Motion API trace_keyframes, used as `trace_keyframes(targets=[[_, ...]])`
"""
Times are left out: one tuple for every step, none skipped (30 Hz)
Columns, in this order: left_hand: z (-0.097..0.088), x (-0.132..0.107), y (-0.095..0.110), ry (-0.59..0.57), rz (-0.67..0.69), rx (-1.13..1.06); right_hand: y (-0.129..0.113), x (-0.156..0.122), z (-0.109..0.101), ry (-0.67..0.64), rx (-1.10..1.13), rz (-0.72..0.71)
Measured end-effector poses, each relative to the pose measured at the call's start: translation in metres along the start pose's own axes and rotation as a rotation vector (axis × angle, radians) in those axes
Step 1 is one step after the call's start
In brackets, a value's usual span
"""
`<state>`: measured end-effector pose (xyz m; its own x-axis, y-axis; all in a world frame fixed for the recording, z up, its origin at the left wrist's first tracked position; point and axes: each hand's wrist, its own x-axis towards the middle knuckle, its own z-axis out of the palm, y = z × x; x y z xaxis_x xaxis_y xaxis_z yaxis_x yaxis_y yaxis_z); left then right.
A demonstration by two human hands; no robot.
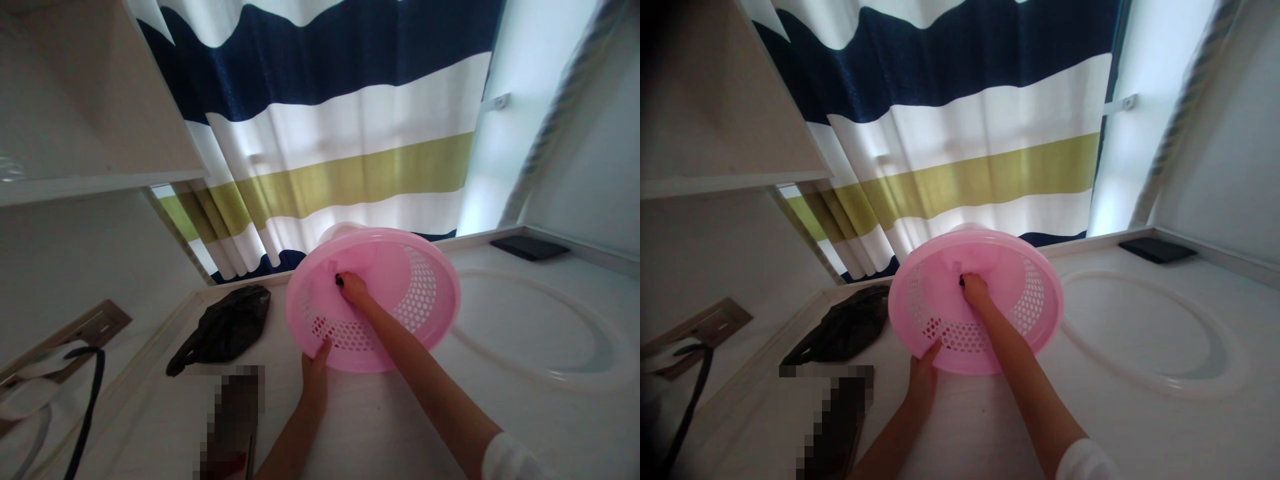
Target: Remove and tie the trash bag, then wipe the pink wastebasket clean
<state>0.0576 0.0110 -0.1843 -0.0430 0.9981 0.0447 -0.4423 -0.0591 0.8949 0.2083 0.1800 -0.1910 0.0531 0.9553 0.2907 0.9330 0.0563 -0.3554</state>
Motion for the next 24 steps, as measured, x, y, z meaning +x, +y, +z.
trace_keyframes(targets=[[-0.0001, 0.0002, -0.0005, 0.000, 0.003, -0.001, -0.0005, -0.0007, -0.0002, 0.004, 0.002, 0.001], [-0.0002, 0.0004, -0.0010, -0.001, 0.004, 0.000, -0.0008, -0.0012, -0.0004, 0.007, 0.004, 0.001], [-0.0002, 0.0006, -0.0014, -0.003, 0.005, 0.003, -0.0010, -0.0016, -0.0006, 0.008, 0.006, 0.000], [-0.0002, 0.0006, -0.0016, -0.005, 0.006, 0.006, -0.0012, -0.0019, -0.0007, 0.010, 0.007, 0.000], [-0.0001, 0.0005, -0.0016, -0.005, 0.007, 0.006, -0.0013, -0.0020, -0.0009, 0.010, 0.008, 0.000], [0.0000, 0.0004, -0.0014, -0.004, 0.009, 0.003, -0.0015, -0.0021, -0.0011, 0.010, 0.008, 0.000], [0.0001, 0.0001, -0.0011, -0.004, 0.009, 0.001, -0.0016, -0.0021, -0.0013, 0.009, 0.008, 0.001], [0.0002, -0.0002, -0.0007, -0.007, 0.005, -0.003, -0.0018, -0.0021, -0.0014, 0.009, 0.008, 0.001], [0.0003, -0.0005, -0.0001, -0.012, -0.002, -0.007, -0.0019, -0.0022, -0.0015, 0.008, 0.008, 0.003], [0.0004, -0.0007, 0.0004, -0.019, -0.008, -0.008, -0.0021, -0.0022, -0.0016, 0.008, 0.008, 0.005], [0.0005, -0.0009, 0.0008, -0.024, -0.012, -0.008, -0.0023, -0.0023, -0.0017, 0.008, 0.007, 0.007], [0.0006, -0.0009, 0.0012, -0.029, -0.012, -0.007, -0.0024, -0.0024, -0.0019, 0.007, 0.006, 0.009], [0.0006, -0.0008, 0.0013, -0.034, -0.007, -0.005, -0.0025, -0.0025, -0.0020, 0.006, 0.005, 0.011], [0.0006, -0.0006, 0.0013, -0.033, 0.001, -0.002, -0.0026, -0.0026, -0.0022, 0.005, 0.004, 0.012], [0.0006, -0.0003, 0.0012, -0.031, 0.009, 0.002, -0.0026, -0.0027, -0.0024, 0.005, 0.004, 0.011], [0.0006, 0.0000, 0.0009, -0.029, 0.013, 0.006, -0.0026, -0.0027, -0.0026, 0.005, 0.003, 0.009], [0.0006, 0.0002, 0.0006, -0.025, 0.014, 0.009, -0.0027, -0.0028, -0.0028, 0.004, 0.002, 0.007], [0.0006, 0.0003, 0.0003, -0.018, 0.011, 0.011, -0.0028, -0.0029, -0.0030, 0.002, 0.000, 0.006], [0.0007, 0.0003, 0.0002, -0.010, 0.008, 0.012, -0.0030, -0.0031, -0.0032, 0.000, -0.002, 0.006], [0.0009, 0.0001, 0.0002, -0.001, 0.002, 0.013, -0.0034, -0.0033, -0.0033, -0.003, -0.004, 0.006], [0.0010, -0.0001, 0.0003, 0.002, -0.003, 0.014, -0.0038, -0.0037, -0.0035, -0.005, -0.007, 0.006], [0.0012, -0.0004, 0.0006, 0.005, -0.008, 0.015, -0.0044, -0.0041, -0.0036, -0.006, -0.010, 0.007], [0.0013, -0.0007, 0.0009, 0.002, -0.015, 0.016, -0.0050, -0.0046, -0.0037, -0.005, -0.013, 0.008], [0.0014, -0.0010, 0.0012, -0.001, -0.024, 0.015, -0.0055, -0.0051, -0.0039, -0.004, -0.016, 0.007]])
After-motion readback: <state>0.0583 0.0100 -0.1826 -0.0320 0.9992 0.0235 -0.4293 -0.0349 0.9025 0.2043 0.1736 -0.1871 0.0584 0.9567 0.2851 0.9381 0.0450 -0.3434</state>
